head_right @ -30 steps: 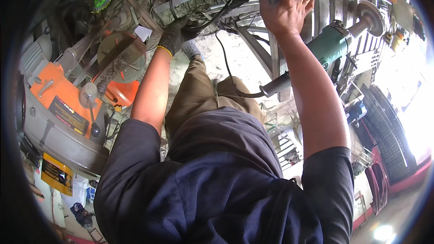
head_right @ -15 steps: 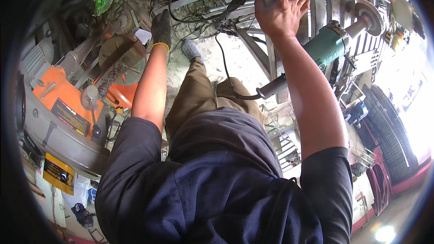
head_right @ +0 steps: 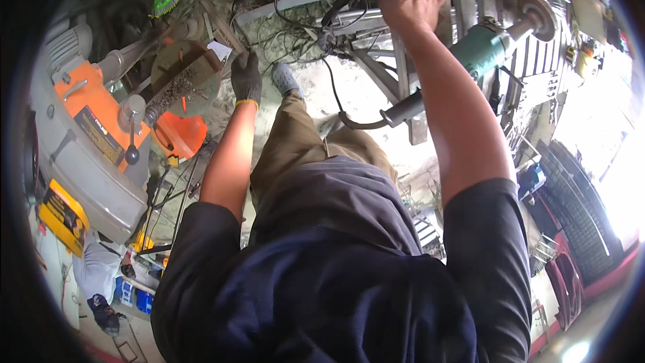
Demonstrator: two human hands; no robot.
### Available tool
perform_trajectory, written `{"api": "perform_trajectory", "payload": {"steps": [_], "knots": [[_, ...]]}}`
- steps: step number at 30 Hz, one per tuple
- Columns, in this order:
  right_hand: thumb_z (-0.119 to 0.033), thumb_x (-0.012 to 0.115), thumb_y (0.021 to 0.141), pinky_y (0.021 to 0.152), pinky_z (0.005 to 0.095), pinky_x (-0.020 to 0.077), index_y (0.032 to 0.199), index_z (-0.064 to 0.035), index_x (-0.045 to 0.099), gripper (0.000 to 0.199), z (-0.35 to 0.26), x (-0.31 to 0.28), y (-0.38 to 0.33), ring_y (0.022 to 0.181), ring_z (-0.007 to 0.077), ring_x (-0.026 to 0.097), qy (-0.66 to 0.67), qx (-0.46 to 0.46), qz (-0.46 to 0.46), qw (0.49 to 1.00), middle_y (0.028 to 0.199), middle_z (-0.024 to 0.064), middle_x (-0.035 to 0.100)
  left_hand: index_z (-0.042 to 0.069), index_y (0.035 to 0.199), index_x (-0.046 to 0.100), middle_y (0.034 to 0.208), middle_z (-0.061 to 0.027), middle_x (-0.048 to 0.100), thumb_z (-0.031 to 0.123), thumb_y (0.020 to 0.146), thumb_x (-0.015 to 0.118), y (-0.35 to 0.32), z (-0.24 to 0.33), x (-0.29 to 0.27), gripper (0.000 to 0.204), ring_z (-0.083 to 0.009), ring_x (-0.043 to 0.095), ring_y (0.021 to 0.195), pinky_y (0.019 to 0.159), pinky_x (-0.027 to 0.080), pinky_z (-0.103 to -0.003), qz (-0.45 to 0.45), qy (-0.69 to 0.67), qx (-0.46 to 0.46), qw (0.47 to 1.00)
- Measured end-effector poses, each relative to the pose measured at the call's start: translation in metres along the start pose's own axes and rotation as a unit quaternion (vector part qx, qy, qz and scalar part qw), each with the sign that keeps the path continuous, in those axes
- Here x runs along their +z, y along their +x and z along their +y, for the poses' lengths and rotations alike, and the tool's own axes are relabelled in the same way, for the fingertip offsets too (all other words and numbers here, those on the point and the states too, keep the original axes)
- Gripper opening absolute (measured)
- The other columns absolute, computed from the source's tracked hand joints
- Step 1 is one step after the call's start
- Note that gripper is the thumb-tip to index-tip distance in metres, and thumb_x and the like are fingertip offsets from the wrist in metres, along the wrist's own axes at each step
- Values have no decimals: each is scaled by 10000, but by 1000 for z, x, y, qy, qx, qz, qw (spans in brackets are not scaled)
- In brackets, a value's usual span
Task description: Welding small metal rods to a base plate to create a frame or grid.
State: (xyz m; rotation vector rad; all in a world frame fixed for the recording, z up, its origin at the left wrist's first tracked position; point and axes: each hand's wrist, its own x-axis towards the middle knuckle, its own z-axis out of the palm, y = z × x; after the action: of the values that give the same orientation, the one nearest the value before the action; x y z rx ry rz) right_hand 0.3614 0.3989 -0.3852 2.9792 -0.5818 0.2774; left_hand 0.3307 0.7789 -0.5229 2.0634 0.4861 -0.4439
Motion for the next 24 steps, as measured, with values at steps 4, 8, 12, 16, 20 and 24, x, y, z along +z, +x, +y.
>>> {"api": "perform_trajectory", "payload": {"steps": [4,8,12,16,20,24], "knots": [[-638,678,886,1222,525,269,1558,-12,419,954,30,-15,22,1519,451,291,45,-8,-134,990,1597,321,363,-67,1303,604,1318,-254,650,352,993,656,-48,-8,-12,523,-373,616,1246,1049,468,-428,-107,68,77,989],[-395,710,925,1077,442,473,1488,-19,505,708,59,-158,41,1235,342,630,337,-60,-207,916,1318,222,668,-36,1139,645,1139,-276,684,312,1006,615,-78,-56,-49,374,-421,648,1097,938,507,-461,-222,237,163,932],[-185,689,948,1041,402,510,1433,-85,595,504,171,-244,21,1225,310,656,309,-104,-107,939,1364,199,667,-27,1064,653,1031,-278,672,329,984,611,-110,-190,-106,368,-461,648,993,867,494,-528,-188,352,192,897],[-359,735,950,916,408,556,1489,-50,529,654,363,-248,-3,1040,231,719,137,31,-131,981,1095,164,752,23,1055,670,1035,-241,687,268,1007,586,-195,-186,-75,263,-436,676,957,866,538,-513,-83,282,60,954],[-395,703,946,969,485,547,1222,17,701,496,470,-198,-66,1092,407,697,24,24,-218,975,1144,247,729,49,1022,676,990,-262,675,239,1025,521,-300,-225,-46,246,-452,673,949,836,544,-526,-224,407,69,883],[-457,686,940,986,489,539,1151,32,733,534,481,-182,-142,1106,437,681,72,100,-379,917,1153,266,722,5,1024,675,1025,-317,656,315,1011,508,-347,-210,-12,352,-488,628,959,863,500,-535,-269,438,122,849]]}}
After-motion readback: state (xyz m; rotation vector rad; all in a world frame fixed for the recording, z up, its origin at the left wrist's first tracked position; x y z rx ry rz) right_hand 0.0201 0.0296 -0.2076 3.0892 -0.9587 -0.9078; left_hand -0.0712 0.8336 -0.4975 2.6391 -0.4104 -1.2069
